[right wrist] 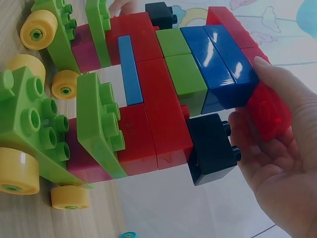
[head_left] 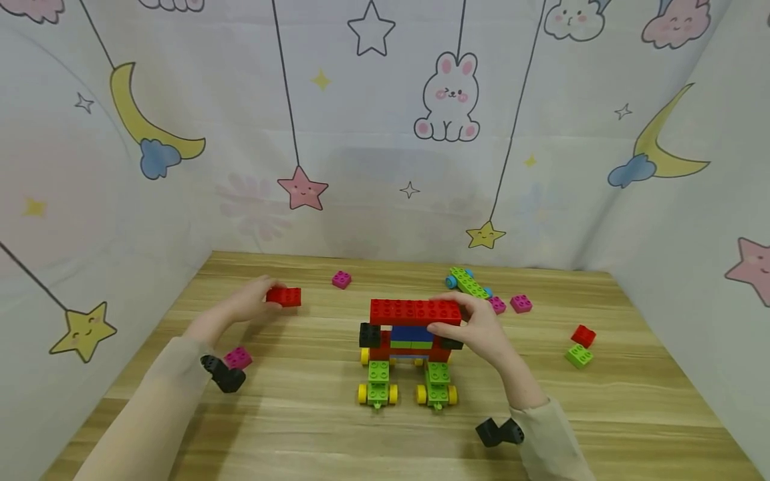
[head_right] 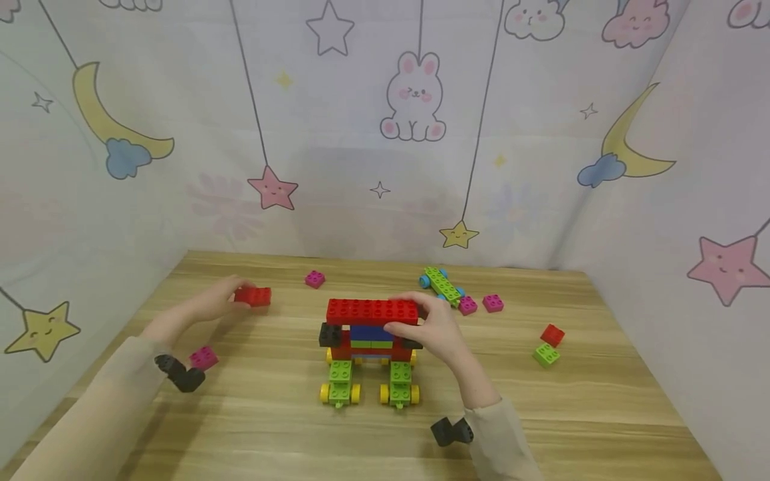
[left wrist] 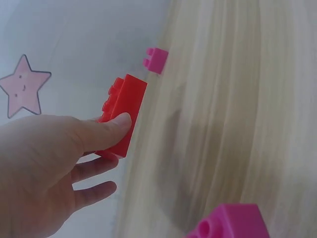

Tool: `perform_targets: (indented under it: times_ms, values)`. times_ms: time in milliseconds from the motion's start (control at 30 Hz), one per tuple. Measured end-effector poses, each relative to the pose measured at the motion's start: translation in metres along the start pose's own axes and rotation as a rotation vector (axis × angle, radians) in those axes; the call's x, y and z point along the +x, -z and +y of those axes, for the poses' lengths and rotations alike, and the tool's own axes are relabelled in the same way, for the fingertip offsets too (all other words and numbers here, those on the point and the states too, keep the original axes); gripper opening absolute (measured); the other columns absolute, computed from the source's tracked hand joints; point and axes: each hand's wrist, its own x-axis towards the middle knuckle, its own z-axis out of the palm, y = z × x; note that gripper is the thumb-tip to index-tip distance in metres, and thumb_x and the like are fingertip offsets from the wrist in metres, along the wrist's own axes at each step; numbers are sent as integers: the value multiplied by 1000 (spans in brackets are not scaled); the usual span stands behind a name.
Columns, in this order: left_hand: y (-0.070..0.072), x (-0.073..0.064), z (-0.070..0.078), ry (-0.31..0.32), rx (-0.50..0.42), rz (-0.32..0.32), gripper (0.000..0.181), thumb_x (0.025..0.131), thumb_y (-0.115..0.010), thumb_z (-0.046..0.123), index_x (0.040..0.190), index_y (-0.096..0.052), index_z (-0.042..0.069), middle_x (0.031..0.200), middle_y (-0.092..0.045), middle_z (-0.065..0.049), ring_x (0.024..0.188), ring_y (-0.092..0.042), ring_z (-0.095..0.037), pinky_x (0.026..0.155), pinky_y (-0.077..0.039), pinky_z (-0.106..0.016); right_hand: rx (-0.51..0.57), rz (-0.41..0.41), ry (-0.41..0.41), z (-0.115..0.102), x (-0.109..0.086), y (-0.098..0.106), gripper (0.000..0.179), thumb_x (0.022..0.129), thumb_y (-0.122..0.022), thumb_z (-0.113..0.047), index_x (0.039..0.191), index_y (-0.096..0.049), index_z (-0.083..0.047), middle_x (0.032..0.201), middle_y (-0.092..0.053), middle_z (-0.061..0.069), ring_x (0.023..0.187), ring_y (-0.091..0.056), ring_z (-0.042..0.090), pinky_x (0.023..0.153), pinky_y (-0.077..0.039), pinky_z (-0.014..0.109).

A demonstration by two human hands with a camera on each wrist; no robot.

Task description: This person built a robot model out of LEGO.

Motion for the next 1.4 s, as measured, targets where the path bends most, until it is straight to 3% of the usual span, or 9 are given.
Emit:
perform_targets:
  times_ms: [200, 367, 600, 833, 967, 1133, 1233, 1400]
  values:
    - [6, -3, 16, 54, -44, 11, 45, 93, -66, 19, 125, -56, -11, 119, -58, -26, 103, -57, -35, 91, -49, -51, -6, 2, -1, 1, 0, 0, 44, 84, -77, -14, 125, -63, -4, 108, -70, 17, 87, -67, 13, 72, -57, 27]
    - [10, -5, 27, 40, -70, 40, 45, 92, -67, 21, 125, -58, -9, 117, -60, -23, 98, -56, -31, 85, -49, -44, -3, 3, -3, 0, 1, 0, 47, 84, -77, -14, 126, -62, -1, 110, -70, 18, 89, -67, 16, 73, -57, 27]
    - [20, -7, 53, -32, -79, 107, 41, 90, -69, 18, 121, -61, -8, 108, -65, -19, 94, -56, -29, 79, -49, -41, -15, 1, 2, 0, 1, -1, 48, 84, -77, -14, 127, -61, -1, 109, -70, 17, 90, -67, 17, 74, -57, 27]
    - [31, -11, 93, -84, -81, 155, 39, 91, -70, 18, 122, -62, -3, 110, -63, -16, 95, -56, -28, 81, -49, -41, -17, 3, 8, -1, -1, 0, 47, 83, -78, -14, 127, -62, -5, 105, -70, 15, 88, -66, 14, 72, -56, 27]
    - [35, -15, 115, -118, -77, 193, 38, 90, -71, 16, 122, -62, -2, 110, -63, -15, 96, -55, -27, 82, -49, -41, -10, 6, 5, -1, -1, 0, 48, 83, -78, -14, 128, -61, -5, 110, -69, 17, 92, -66, 21, 73, -56, 28]
    - [36, -16, 137, -180, -84, 240, 38, 89, -72, 15, 122, -63, -1, 109, -62, -14, 96, -55, -27, 85, -52, -45, -26, 25, 35, -2, -1, 1, 47, 84, -77, -13, 127, -62, -5, 125, -64, 17, 115, -60, 31, 92, -52, 26]
    - [34, -16, 149, -208, -110, 253, 38, 90, -71, 15, 123, -63, 0, 113, -62, -13, 97, -55, -26, 85, -52, -44, -36, 47, 75, -3, -1, 2, 44, 84, -76, -11, 125, -62, -4, 126, -64, 16, 122, -58, 27, 101, -45, 23]
    - [30, -15, 168, -271, -154, 271, 39, 89, -72, 15, 125, -63, 2, 114, -62, -12, 95, -54, -23, 82, -51, -39, -36, 74, 130, -5, -1, 5, 41, 85, -75, -8, 124, -62, -1, 121, -66, 17, 111, -62, 11, 99, -46, 20]
